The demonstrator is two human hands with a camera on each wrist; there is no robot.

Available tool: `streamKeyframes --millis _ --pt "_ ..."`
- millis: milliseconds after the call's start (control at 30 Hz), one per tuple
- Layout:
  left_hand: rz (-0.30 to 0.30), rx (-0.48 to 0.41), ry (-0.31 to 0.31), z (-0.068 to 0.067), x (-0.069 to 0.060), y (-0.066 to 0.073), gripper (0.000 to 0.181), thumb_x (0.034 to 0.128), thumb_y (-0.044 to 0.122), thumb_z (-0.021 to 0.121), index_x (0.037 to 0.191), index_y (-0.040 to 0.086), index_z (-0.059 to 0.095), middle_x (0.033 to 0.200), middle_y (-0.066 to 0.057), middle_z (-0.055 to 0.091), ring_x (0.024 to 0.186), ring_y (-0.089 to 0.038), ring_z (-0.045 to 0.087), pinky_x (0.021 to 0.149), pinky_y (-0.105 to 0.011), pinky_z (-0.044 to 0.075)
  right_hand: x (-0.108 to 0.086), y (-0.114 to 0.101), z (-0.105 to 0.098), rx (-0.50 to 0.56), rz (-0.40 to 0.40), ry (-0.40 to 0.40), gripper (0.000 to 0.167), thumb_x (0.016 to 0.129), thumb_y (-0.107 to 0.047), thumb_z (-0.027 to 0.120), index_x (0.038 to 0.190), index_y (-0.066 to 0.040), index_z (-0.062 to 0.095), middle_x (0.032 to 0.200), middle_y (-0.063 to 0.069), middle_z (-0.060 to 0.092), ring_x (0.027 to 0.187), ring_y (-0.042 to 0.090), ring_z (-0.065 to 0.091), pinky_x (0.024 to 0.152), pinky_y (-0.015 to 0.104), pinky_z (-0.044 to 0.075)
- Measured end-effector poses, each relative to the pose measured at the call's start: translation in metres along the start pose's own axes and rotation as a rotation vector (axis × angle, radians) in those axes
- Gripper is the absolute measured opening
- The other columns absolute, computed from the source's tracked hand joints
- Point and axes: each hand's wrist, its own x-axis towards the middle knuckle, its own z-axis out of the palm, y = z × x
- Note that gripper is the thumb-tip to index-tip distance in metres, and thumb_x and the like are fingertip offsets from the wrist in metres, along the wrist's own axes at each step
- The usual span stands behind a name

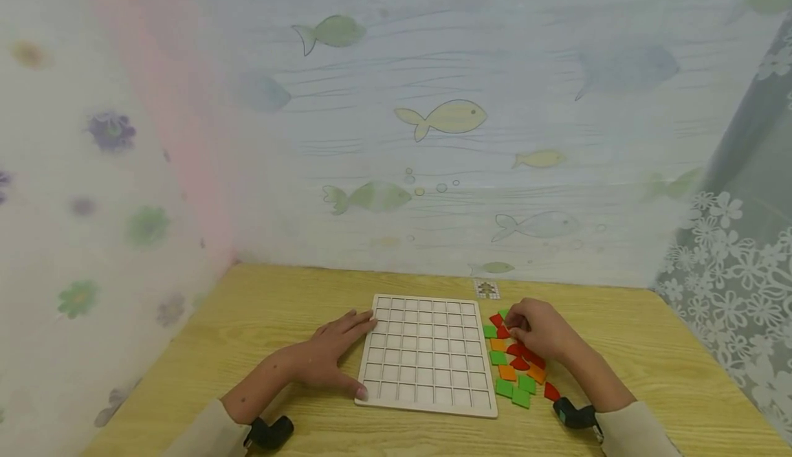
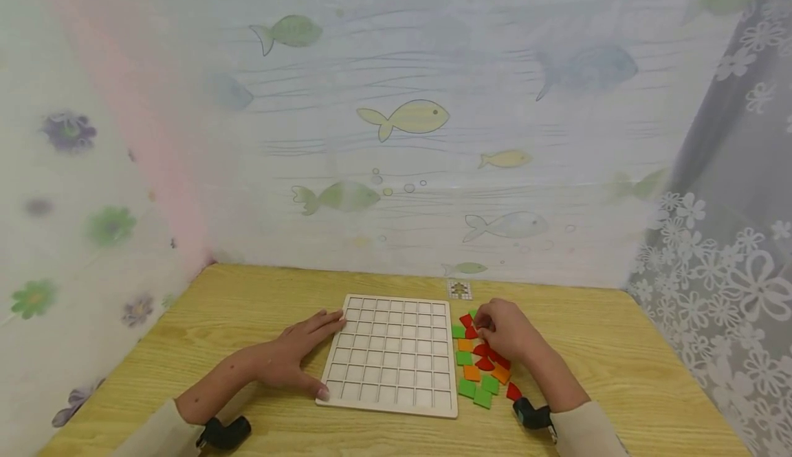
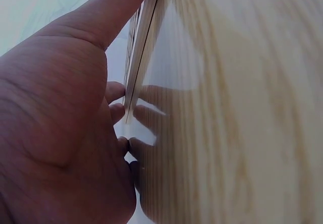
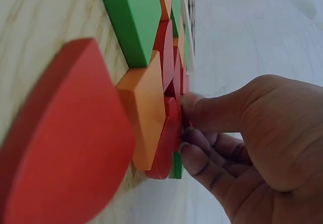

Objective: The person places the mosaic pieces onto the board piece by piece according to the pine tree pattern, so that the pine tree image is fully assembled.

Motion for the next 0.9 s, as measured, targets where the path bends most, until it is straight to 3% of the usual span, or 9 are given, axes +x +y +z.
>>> streamKeyframes --millis 367,600,900 --pt "-0.001 0.004 -0.001 0.0022 -0.0009 -0.0007 0.118 0.0853 0.065 0.081 0.172 0.015 0.018 0.179 -0.008 0.008 0.164 -0.041 0.001 0.121 -0.073 0.013 -0.0012 -0.0002 -0.0022 0.012 0.005 -0.038 0.002 0.097 -0.004 0.076 0.097 -0.006 0.076 0.092 -0.001 0.063 0.081 0.012 0.059 0.073 0.034 0.055" --pt "0.003 0.003 -0.003 0.0015 -0.0019 0.0002 0.118 0.0864 0.065 0.08 0.172 0.014 0.017 0.179 -0.009 0.007 0.163 -0.042 0.001 0.121 -0.074 0.013 -0.0028 -0.0024 -0.0013 0.029 0.013 -0.045 0.012 0.095 0.002 0.075 0.094 -0.01 0.074 0.092 -0.002 0.063 0.078 0.011 0.056 0.069 0.03 0.053" --pt "0.01 -0.003 -0.002 0.0012 -0.0033 0.0013 0.118 0.0867 0.065 0.08 0.172 0.013 0.018 0.179 -0.01 0.007 0.163 -0.043 0.001 0.12 -0.075 0.012 -0.0018 0.0007 0.0015 0.066 0.027 -0.061 0.01 0.098 0.003 0.071 0.099 -0.007 0.069 0.089 -0.004 0.064 0.076 0.012 0.055 0.07 0.031 0.052"
